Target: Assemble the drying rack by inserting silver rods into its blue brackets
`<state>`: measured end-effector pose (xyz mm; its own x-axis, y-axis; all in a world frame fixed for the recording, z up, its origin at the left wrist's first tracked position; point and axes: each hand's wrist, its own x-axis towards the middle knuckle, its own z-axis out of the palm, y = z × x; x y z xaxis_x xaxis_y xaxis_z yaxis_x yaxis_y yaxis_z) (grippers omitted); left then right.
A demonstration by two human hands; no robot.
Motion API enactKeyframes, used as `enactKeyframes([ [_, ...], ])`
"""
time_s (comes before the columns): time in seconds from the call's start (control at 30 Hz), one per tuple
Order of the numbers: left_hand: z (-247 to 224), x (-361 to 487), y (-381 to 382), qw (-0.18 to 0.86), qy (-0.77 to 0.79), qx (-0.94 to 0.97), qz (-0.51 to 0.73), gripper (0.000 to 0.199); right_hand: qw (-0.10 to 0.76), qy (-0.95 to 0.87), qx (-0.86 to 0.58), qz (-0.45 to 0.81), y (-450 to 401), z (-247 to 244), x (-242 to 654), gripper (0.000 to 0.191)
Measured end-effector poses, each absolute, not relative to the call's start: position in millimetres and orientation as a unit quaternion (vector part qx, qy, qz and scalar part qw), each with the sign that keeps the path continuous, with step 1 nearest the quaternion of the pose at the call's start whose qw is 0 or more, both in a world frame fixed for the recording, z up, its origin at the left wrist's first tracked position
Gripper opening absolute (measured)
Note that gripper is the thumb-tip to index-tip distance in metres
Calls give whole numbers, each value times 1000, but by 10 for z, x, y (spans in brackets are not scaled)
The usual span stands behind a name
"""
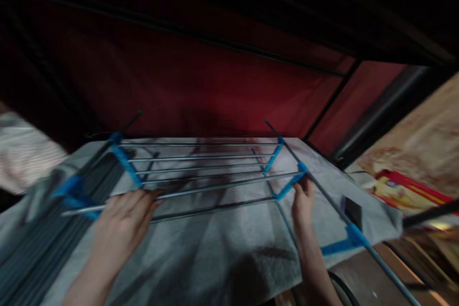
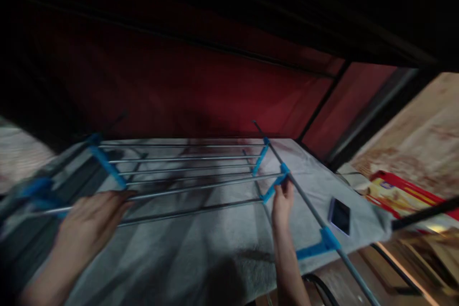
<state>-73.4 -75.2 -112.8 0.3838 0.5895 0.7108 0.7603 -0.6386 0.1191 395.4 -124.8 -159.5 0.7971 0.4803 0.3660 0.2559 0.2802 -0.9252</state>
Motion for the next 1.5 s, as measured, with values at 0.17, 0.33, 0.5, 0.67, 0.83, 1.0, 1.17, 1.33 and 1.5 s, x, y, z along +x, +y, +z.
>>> enactKeyframes([
  [0.17, -996, -626, -825, 169, -421, -831, -320, 21, 701, -349, -621, 30, -1345, -1810, 3827, 77],
  [0.33, -941, -583, -857, 165, -437, -825, -319, 22, 591, -477, -643, -97, -1584, -1855, 3369, 57],
  [0.5, -946, -584, -837, 170, -441, -823, -315, 22, 522, -613, -558, -203, -1482, -1557, 2929, 45],
  [0.67, -885, -571, -830, 172, -437, -821, -325, 19, 405, -720, -504, -252, -1184, -1349, 2745, 49],
  [0.83, -857, -560, -817, 163, -429, -821, -339, 19, 350, -769, -469, -257, -1034, -1278, 2722, 49],
  [1.0, -1021, -582, -960, 197, -450, -755, -433, 34, 338, -778, -464, -255, -1013, -1243, 2788, 49],
  [1.17, -1397, -784, -1049, 96, -584, -477, -650, 8, 344, -776, -474, -234, -1016, -1258, 2802, 45],
  [1.33, -1433, -997, -798, -70, -571, -279, -769, 24, 338, -778, -479, -227, -1019, -1272, 2818, 45],
  [1.5, -1245, -1077, -430, -275, -503, -266, -775, 48, 333, -782, -474, -232, -1022, -1275, 2826, 47],
])
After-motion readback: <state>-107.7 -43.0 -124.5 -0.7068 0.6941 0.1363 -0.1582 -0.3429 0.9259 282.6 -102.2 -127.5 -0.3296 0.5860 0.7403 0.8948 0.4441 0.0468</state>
